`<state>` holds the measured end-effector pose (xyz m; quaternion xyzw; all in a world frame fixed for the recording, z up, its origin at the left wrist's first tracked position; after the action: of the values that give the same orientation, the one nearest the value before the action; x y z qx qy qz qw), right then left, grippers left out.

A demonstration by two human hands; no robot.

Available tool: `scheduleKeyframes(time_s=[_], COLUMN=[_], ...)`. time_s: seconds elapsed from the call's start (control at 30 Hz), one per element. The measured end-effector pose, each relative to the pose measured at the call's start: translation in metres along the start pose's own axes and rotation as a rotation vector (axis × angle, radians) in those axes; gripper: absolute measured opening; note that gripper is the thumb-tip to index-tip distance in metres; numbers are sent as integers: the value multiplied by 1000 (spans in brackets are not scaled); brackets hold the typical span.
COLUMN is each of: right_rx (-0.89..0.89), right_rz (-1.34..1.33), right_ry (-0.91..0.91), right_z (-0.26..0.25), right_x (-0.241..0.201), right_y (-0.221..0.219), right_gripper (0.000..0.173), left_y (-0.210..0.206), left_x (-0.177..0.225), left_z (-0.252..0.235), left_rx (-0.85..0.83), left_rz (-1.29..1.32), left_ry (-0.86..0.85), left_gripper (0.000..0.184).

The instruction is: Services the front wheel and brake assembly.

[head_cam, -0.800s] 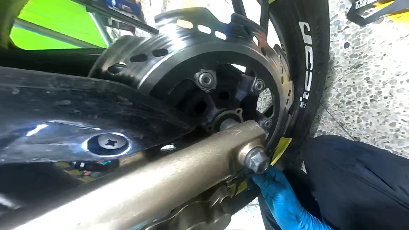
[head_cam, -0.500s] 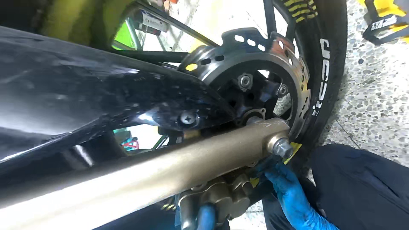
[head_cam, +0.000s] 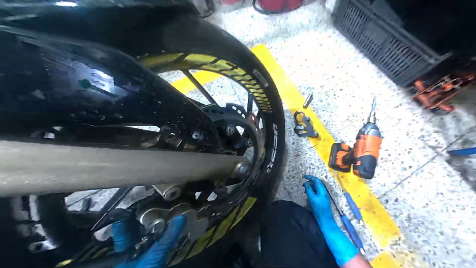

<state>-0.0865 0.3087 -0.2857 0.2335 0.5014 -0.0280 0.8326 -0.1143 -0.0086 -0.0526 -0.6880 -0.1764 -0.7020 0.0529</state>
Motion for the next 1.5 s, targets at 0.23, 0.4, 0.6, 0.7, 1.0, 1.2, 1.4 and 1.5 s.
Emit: scheduleKeyframes(time_s=[0.23,0.4,0.6,0.7,1.0,1.2,1.4,1.5], right_rx=[278,343,391,247,257,-365,-684,-696], right_rz=[31,-17,-190,-268,-349,-481,-637,-649], right_ry=[-177,-107,-12,-36,175,499,373,301], right_z=[-125,-164,-191,-175,-25,73,106,102], right_x=[-28,-66,-21,-11,-70,-132,-182,-188], right_y=[-2,-22,-15,-1,50,32,-32,-46], right_gripper=[67,57,35,37,32,19,12,13], left_y=[16,36,23,7,-2,-4,0,4], left_x=[-34,-60,-44,-24,-18,-19,-11,-11], left_z=[-17,-20,-11,-7,-14,-14,-19,-18], left_rx=[-75,-99,-26,48,30,85,18,-17], left_rz=[46,85,-4,55,230,285,267,312], left_ry=[-120,-211,-137,-67,-28,-87,-54,-85], left_gripper=[92,88,94,96,91,77,79,80])
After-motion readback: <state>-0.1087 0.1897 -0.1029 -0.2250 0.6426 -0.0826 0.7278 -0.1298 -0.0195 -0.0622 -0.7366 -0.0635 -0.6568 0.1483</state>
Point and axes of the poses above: each hand's wrist, its own z-axis away from the middle knuckle, its own y-axis out of the back of the hand, x = y × z, the point moved 2 cm from there along -z, towards the middle knuckle, and after that the axes turned 3 degrees about -y, right-handed, at the moved point
